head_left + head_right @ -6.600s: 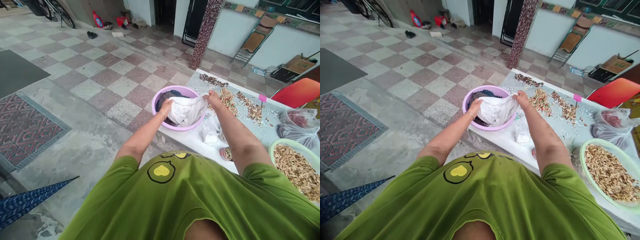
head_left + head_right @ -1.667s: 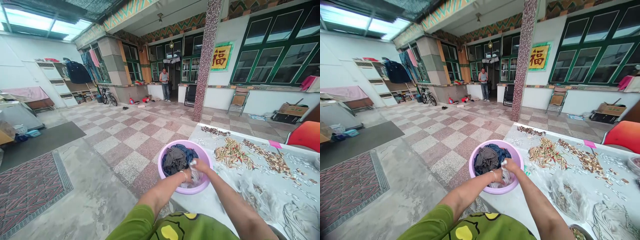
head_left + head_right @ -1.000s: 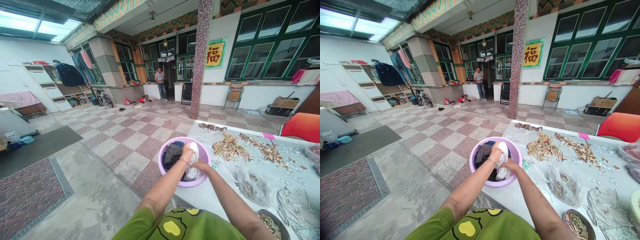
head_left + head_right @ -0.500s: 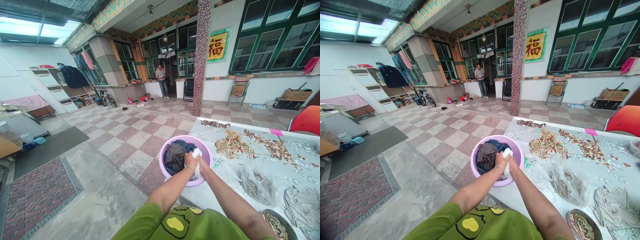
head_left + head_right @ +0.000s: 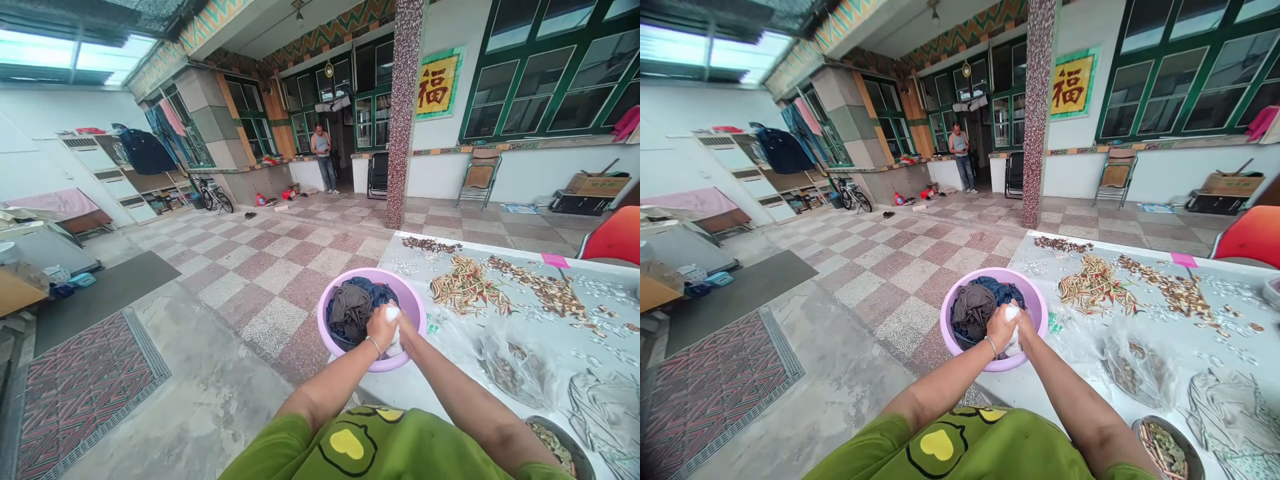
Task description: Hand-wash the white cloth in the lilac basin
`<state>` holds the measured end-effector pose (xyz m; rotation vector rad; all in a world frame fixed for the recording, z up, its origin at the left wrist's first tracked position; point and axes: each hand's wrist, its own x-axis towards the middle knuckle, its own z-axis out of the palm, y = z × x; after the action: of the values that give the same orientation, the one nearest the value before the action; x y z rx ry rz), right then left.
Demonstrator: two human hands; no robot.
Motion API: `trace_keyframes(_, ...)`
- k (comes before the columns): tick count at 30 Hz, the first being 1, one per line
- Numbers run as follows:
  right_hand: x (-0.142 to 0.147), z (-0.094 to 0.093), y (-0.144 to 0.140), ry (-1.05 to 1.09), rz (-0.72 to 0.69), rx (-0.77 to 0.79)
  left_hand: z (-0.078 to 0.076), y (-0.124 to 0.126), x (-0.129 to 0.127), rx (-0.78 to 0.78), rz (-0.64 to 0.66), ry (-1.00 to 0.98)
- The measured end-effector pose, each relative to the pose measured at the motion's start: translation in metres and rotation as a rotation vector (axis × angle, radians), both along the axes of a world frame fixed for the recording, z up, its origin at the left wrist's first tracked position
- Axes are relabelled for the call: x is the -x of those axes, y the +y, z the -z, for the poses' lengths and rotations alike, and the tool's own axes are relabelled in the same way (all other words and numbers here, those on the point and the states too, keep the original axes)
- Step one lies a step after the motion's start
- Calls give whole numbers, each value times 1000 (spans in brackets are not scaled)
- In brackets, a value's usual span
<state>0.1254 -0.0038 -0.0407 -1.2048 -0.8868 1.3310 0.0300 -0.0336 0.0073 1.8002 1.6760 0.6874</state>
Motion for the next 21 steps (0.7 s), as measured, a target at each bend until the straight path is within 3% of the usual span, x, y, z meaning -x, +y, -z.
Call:
trace_keyframes(4,-13,-10,10,-439,-30,132,0,34,30,234,-123,-2)
trace_keyframes(7,-31,-24,24,-801,8,137,6,40,50,344,-31,121)
trace_keyframes(10,-35,-27,31,-1027,-55,162,16,26,52,280,140,282)
trace_keyframes(13,-23,-13,26,-1171,-360,157,30,13,43,174,478,455)
trace_keyframes(15,-12,0,23,-1189,-493,155,43,13,36,206,655,531)
trace_keyframes(17,-3,13,26,-1179,-522,187,57,20,31,273,681,528)
trace_keyframes(21,10,38,51,-1197,-531,291,90,42,20,299,606,394)
